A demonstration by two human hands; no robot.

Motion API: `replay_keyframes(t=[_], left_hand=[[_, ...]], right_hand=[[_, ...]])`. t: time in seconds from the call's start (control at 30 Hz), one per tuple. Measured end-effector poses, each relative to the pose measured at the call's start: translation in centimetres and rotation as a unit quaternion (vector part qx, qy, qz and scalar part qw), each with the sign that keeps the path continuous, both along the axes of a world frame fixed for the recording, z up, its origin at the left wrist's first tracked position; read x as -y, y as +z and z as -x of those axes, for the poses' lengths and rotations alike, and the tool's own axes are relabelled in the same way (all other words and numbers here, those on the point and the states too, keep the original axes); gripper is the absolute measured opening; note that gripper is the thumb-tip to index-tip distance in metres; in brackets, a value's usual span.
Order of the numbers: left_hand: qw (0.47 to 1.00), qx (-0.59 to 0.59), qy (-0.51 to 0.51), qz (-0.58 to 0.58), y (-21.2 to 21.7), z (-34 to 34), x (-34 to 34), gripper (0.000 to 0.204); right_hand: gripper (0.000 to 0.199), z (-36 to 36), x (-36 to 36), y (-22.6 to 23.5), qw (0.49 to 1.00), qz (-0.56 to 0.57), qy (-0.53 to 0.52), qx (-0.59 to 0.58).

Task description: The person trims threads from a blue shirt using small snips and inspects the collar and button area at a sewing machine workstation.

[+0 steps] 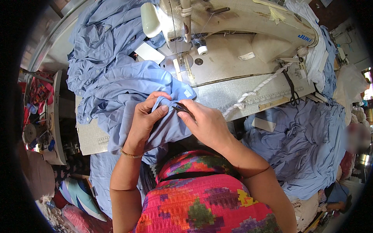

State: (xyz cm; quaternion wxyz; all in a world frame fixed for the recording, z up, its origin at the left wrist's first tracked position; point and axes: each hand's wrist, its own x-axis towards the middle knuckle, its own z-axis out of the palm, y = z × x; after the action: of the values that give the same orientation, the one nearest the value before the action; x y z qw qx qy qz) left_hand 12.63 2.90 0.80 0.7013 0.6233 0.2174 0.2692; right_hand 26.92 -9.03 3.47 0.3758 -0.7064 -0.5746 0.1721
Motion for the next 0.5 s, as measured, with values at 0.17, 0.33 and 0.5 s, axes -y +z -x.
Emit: replay_keyframes(t=[0.17, 0.33, 0.5], left_hand=[[1.0, -0.006, 0.003, -0.007, 0.11, -0.03, 0.04, 0.01], [1.0, -0.007, 0.001, -0.007, 0.13, 0.0, 0.05, 0.01], [1.0, -0.007, 0.005, -0.01, 0.06, 0.0, 0.1, 0.01]], right_hand=[[0.024, 0.0, 0.03, -0.06, 1.0, 0.003, -0.003, 0.01], [0.024, -0.2, 0.02, 0.18, 1.0, 0.012, 0.005, 0.021], [0.023, -0.33, 0.0, 0.42, 0.999, 0.013, 0.009, 0.031]])
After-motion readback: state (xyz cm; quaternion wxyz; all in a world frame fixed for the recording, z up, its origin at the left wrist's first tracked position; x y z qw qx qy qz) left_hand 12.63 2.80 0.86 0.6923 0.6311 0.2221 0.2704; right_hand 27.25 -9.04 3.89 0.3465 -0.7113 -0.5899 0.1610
